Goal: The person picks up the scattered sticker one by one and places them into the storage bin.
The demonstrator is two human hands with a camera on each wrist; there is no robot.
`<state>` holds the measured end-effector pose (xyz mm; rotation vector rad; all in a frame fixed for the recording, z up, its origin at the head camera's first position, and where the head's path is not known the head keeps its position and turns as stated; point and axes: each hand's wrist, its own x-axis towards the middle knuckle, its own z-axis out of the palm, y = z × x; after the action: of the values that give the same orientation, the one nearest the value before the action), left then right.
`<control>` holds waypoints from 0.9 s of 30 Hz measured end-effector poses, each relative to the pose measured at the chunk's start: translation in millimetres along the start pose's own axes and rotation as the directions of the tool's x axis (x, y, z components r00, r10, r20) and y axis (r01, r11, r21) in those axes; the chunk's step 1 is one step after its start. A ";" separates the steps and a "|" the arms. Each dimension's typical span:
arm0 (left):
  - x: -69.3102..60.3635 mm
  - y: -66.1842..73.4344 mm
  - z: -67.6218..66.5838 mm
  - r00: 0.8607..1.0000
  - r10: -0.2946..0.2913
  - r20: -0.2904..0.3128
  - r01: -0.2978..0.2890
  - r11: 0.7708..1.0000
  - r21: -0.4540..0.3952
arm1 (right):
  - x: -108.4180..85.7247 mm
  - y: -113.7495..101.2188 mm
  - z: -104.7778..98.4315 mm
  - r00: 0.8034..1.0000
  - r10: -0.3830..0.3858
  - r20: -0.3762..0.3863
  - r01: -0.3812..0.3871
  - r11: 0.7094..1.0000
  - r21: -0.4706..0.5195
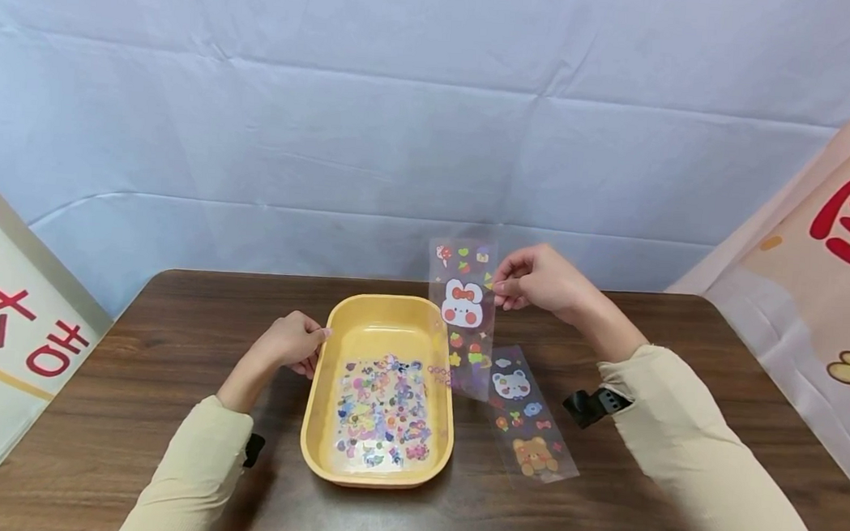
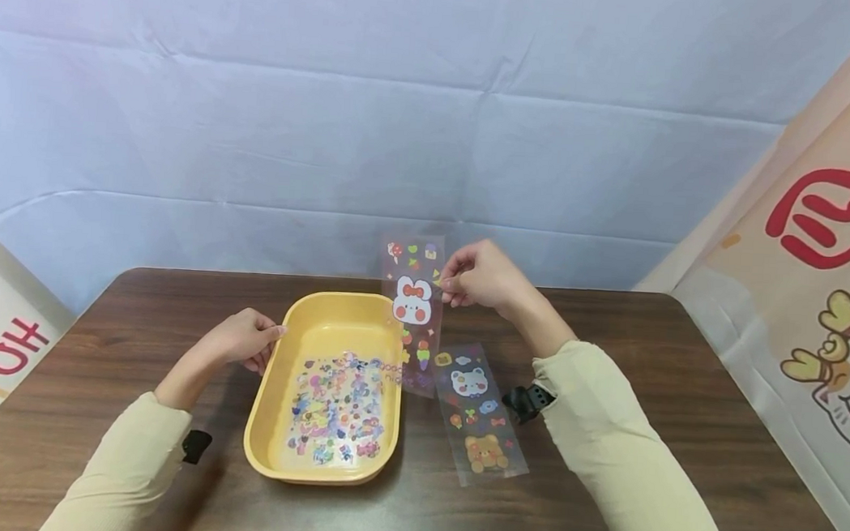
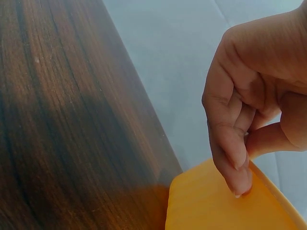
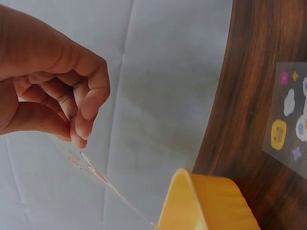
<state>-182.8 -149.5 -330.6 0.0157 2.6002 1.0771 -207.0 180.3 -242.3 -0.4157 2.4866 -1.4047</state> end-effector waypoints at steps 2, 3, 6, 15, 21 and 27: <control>0.0 -0.1 0.1 1.000 0.002 0.001 -0.002 1.000 0.001 | 0.3 -0.2 3.9 1.000 -0.003 0.013 0.003 1.000 0.017; 0.2 -0.1 0.1 1.000 -0.001 0.000 0.001 1.000 0.001 | 0.4 -0.3 5.6 1.000 -0.006 0.019 0.006 1.000 0.023; 0.3 0.0 0.3 1.000 -0.003 0.001 0.003 1.000 0.000 | 2.0 0.0 10.9 1.000 -0.003 0.029 0.002 0.999 0.042; 0.6 -0.6 0.9 1.000 -0.002 -0.001 0.002 1.000 -0.004 | 6.3 -0.5 24.7 0.998 -0.027 0.058 0.025 0.999 0.042; 0.2 -0.2 0.9 1.000 0.005 0.000 -0.005 1.000 0.001 | 6.7 0.3 33.7 0.994 -0.060 0.093 0.055 0.997 0.061; 1.0 0.9 1.1 1.000 -0.006 -0.002 0.006 1.000 -0.001 | 12.4 4.7 43.7 0.995 -0.019 0.096 0.013 0.998 0.057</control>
<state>-183.5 -148.0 -331.0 0.0061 2.6002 1.0762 -203.5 143.7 -269.3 -0.4812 2.3666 -1.4223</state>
